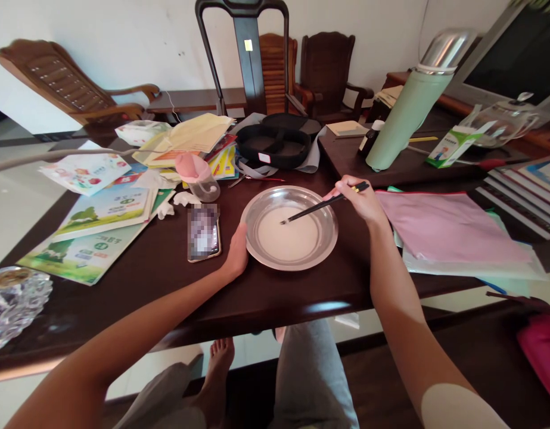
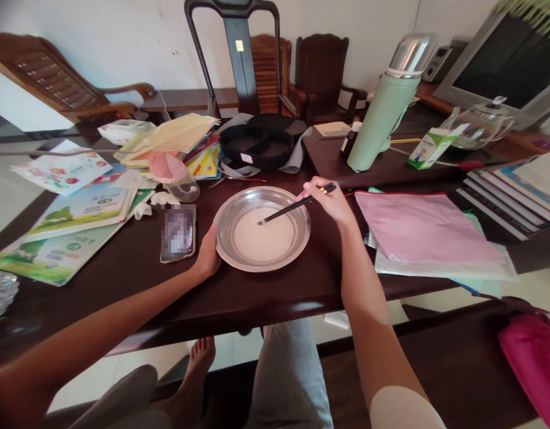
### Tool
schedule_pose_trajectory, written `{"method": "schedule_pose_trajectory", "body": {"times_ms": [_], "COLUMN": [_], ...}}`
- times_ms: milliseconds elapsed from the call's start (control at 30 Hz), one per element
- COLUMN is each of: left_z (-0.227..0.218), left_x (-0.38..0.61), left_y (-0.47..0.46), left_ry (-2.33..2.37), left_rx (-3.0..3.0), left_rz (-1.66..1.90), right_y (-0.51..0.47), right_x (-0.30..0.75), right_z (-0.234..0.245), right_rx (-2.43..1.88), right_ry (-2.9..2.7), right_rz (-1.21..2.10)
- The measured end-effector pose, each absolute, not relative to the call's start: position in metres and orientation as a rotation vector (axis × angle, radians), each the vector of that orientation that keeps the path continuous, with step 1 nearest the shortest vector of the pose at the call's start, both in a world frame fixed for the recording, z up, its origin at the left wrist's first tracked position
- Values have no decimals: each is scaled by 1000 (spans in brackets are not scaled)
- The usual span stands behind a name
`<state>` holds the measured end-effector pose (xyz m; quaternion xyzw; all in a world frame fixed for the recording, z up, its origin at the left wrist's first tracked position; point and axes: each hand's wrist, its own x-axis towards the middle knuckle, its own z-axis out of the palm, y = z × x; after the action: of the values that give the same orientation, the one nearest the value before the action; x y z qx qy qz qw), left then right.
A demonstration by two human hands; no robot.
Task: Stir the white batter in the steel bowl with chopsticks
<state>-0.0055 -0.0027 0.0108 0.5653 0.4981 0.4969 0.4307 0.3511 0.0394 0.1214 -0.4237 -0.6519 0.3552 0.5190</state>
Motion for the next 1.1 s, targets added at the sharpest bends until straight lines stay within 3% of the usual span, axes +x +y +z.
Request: {"method": "schedule_pose_trajectory", "body": {"times_ms": [333,567,833,1100], "left_z": [5,1,1,1], "left_x": [-6,-6,-4,-5], "left_y": [-2,-1,-1,-1], "left_ry": [1206,1194,1190,1198], "left_rx": [1309,1328,1330,1346], "left_rz": [1246,1249,1252,1245], "right_y": [36,37,35,37], "right_x": [339,354,340,357], "right_z": [121,122,122,122], "right_rx": [-977,-1025,-997,-1066], "right_ry": [-1632,-1517,-1623,-1447], "right_rz": [1021,815,951,782]}}
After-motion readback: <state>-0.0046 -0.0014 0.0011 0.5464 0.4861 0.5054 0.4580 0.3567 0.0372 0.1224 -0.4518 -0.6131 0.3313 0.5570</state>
